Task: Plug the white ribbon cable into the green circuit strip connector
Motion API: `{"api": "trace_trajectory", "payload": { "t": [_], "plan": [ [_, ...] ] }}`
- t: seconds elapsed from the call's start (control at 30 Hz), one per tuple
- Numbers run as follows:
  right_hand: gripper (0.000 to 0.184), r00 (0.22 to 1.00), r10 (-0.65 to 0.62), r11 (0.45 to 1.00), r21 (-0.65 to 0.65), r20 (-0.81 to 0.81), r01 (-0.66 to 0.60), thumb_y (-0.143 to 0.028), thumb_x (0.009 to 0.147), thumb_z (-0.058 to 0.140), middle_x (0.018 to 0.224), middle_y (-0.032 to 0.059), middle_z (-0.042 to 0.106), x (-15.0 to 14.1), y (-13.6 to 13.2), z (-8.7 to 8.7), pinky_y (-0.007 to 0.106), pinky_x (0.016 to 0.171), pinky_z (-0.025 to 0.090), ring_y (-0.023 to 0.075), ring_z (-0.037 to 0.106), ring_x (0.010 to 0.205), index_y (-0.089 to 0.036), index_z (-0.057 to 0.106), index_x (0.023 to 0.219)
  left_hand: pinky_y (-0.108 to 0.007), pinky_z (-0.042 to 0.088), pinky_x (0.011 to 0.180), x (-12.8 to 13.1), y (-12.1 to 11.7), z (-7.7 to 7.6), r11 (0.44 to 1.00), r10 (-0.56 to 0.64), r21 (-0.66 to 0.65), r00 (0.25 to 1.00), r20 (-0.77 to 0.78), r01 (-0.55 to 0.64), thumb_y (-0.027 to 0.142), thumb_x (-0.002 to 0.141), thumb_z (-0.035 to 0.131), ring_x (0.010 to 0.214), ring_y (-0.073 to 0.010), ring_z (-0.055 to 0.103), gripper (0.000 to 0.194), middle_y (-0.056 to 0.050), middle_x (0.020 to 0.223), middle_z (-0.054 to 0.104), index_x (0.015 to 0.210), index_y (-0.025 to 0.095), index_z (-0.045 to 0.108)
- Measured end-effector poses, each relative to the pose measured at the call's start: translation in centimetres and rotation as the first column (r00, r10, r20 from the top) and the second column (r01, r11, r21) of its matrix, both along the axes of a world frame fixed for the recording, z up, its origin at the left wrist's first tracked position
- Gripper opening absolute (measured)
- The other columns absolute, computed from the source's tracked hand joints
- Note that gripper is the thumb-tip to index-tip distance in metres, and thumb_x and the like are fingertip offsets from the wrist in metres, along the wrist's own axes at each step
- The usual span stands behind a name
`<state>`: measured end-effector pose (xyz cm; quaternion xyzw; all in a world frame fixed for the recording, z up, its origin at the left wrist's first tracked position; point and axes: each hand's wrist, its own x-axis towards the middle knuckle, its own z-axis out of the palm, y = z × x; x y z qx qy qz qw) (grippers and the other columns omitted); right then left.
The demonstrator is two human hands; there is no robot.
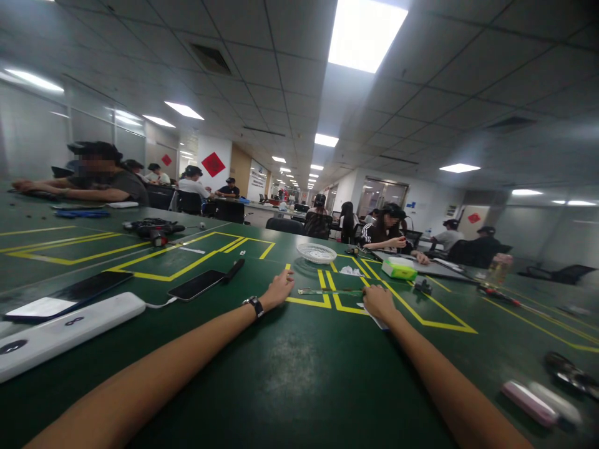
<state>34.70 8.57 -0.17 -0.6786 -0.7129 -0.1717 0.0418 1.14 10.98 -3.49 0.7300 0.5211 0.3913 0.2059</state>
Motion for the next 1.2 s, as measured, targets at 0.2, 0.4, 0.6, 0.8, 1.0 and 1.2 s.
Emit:
{"api": "trace_trajectory", "payload": {
  "t": [0.2,0.4,0.6,0.8,1.0,1.2],
  "plan": [
    [0.036,0.993,-0.118,0.992,0.029,-0.023,0.119,-0.025,0.092,0.035,0.111,0.0189,0.063,1.5,0.2,-0.9,0.048,0.089,0.037,0.0319,0.054,0.108,-0.011,0.065,0.106,-0.039,0.040,0.095,0.0,-1.1,0.6,0.999,-0.036,0.000,0.997,-0.073,0.036,0.033,0.093,0.040,0.114,-0.0262,0.051,0.035,-0.008,0.115,0.062,0.125,0.020,0.048],
    [0.039,0.989,-0.142,0.989,0.026,-0.041,0.143,-0.026,0.094,0.031,0.111,0.0197,0.062,1.4,0.4,-1.4,0.047,0.090,0.036,0.0302,0.055,0.107,-0.010,0.065,0.106,-0.038,0.039,0.094,0.1,-1.6,0.9,0.999,-0.043,0.009,0.993,-0.111,0.045,0.035,0.095,0.036,0.115,-0.0264,0.050,0.037,-0.009,0.115,0.062,0.126,0.018,0.047],
    [0.041,0.989,-0.135,0.991,0.013,-0.053,0.136,-0.025,0.093,0.030,0.111,0.0208,0.063,1.5,0.5,-1.6,0.049,0.091,0.035,0.0319,0.055,0.108,-0.010,0.066,0.103,-0.038,0.040,0.091,0.1,-1.6,0.9,0.998,-0.055,0.012,0.988,-0.141,0.057,0.037,0.095,0.035,0.112,-0.0265,0.052,0.039,-0.009,0.115,0.062,0.127,0.018,0.048],
    [0.042,0.992,-0.094,0.994,-0.057,-0.081,0.089,-0.028,0.093,0.029,0.112,0.0163,0.066,1.5,0.4,-1.2,0.052,0.099,0.028,0.0291,0.058,0.107,-0.014,0.068,0.102,-0.038,0.039,0.091,0.2,-1.7,1.0,0.998,-0.055,0.004,0.983,-0.176,0.056,0.037,0.095,0.036,0.113,-0.0271,0.051,0.039,-0.009,0.116,0.063,0.128,0.019,0.047],
    [0.046,0.991,-0.087,0.989,-0.127,-0.105,0.073,-0.029,0.093,0.026,0.127,0.0142,0.060,1.8,0.5,-1.2,0.058,0.103,0.019,0.0301,0.053,0.117,-0.018,0.062,0.119,-0.038,0.038,0.091,0.3,-1.5,0.9,0.998,-0.057,-0.006,0.977,-0.206,0.057,0.037,0.095,0.036,0.114,-0.0270,0.051,0.039,-0.008,0.117,0.063,0.128,0.019,0.047],
    [0.049,0.988,-0.095,0.985,-0.152,-0.124,0.076,-0.033,0.095,0.022,0.141,0.0119,0.048,2.2,0.8,-1.5,0.060,0.103,0.018,0.0310,0.045,0.126,-0.022,0.054,0.131,-0.042,0.037,0.093,0.3,-1.7,1.0,0.997,-0.072,-0.016,0.970,-0.232,0.070,0.038,0.095,0.035,0.115,-0.0285,0.050,0.040,-0.009,0.119,0.062,0.128,0.019,0.047]
  ]
}}
